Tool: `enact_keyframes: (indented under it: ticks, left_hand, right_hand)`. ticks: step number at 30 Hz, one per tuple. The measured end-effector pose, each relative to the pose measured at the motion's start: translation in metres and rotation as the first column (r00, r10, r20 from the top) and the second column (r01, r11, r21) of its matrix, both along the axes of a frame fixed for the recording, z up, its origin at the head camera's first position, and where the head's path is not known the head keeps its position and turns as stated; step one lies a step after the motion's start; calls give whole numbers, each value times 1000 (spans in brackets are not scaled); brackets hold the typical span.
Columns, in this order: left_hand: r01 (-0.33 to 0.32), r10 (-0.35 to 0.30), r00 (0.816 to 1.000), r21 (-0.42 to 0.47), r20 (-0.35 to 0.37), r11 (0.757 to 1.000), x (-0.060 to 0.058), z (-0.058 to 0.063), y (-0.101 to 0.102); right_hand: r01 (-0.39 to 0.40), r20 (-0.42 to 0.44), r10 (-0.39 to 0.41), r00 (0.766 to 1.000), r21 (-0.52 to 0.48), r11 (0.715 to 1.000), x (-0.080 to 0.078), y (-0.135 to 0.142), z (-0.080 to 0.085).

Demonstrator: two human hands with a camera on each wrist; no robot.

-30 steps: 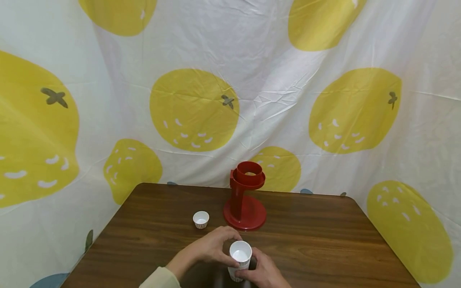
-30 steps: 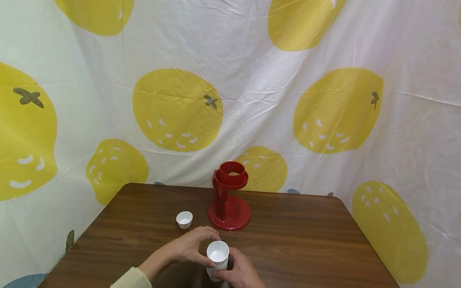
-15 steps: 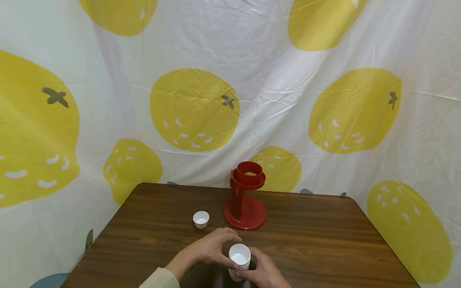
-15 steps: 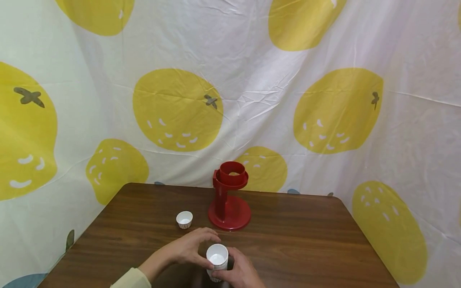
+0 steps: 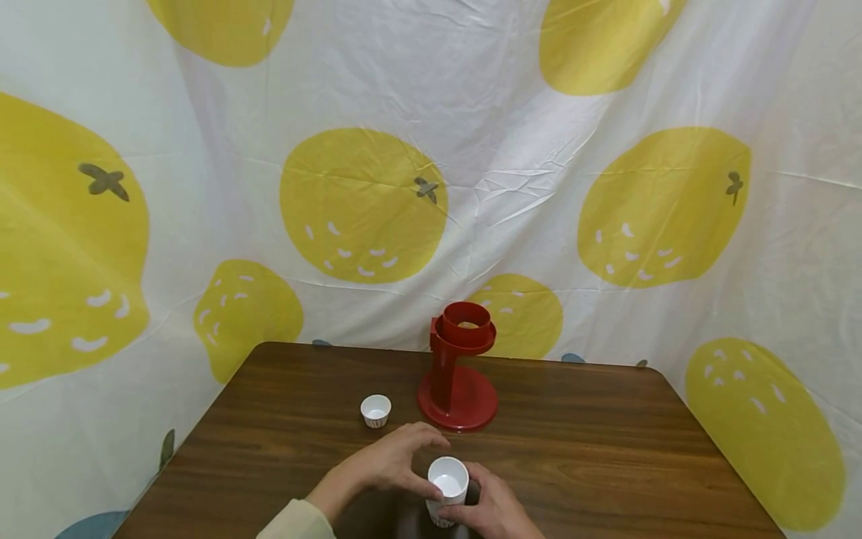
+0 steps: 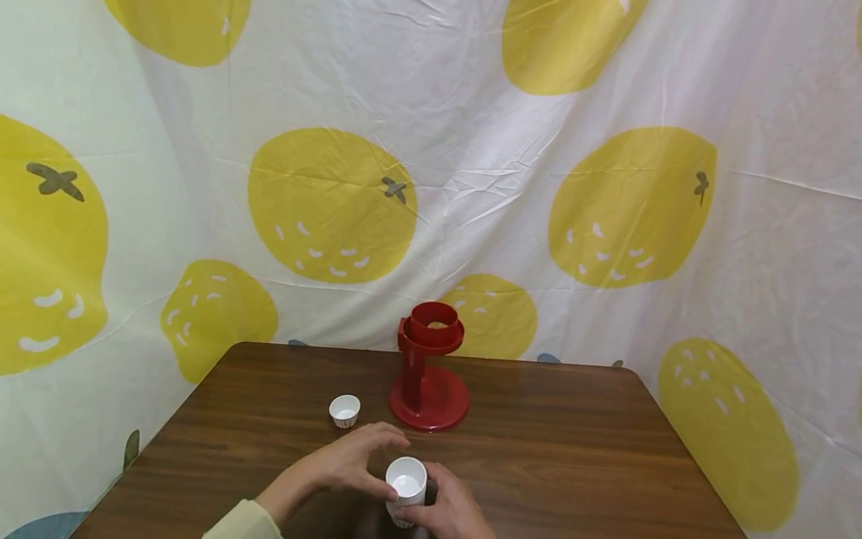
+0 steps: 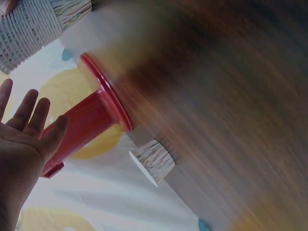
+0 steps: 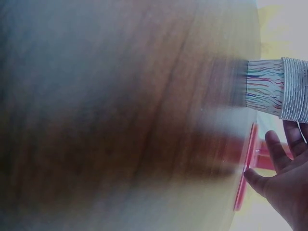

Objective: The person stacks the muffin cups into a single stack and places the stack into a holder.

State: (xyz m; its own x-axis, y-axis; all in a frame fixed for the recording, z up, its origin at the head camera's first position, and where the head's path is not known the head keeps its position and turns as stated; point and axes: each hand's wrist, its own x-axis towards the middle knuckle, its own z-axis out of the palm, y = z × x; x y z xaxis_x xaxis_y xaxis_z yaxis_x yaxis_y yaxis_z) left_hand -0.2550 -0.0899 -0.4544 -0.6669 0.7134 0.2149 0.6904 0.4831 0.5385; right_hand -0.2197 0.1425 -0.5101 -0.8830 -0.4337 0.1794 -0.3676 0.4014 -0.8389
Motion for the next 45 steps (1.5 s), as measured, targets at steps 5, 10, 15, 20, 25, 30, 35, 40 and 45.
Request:
enact_keyframes:
  ticks: [5,10,15,20,25,30,35,40,45]
  left_hand:
    - [-19,19,1000,14,6,1000,-3,4,-4]
    - [-31,31,1000,30,-1,999,-5,6,-7]
    - [-50,49,999,43,17,998,-6,6,-9]
    - [-50,50,999,58,13,997,-9,5,-11]
    - [-57,56,998,82,21,995,-11,5,-15]
    - [-89,86,995,75,42,993,-13,3,-18]
    - [-108,105,994,83,33,991,-17,1,-23]
    - [-126,124,992,96,18,987,-21,-2,-26]
    - [-146,144,989,115,29,983,-23,-5,-31]
  right_hand:
    - [7,-14,-6,1000,6,1000,0,0,-1]
    - [10,-22,-10,1000,10,1000,0,0,-1]
    - [2,-36,-2,999,0,1000,1,0,-1]
    - [0,-28,0,1000,-5,1000,1,0,-1]
    - [2,17,-2,1000,4,1000,0,0,0]
    - [4,57,-4,998,2,1000,-1,0,1]
    - [3,56,-3,998,-4,1000,-2,0,0]
    - [2,23,-2,1000,-3,1000,-2,0,-1]
    - [5,7,-5,1000,8,1000,-2,1,-1]
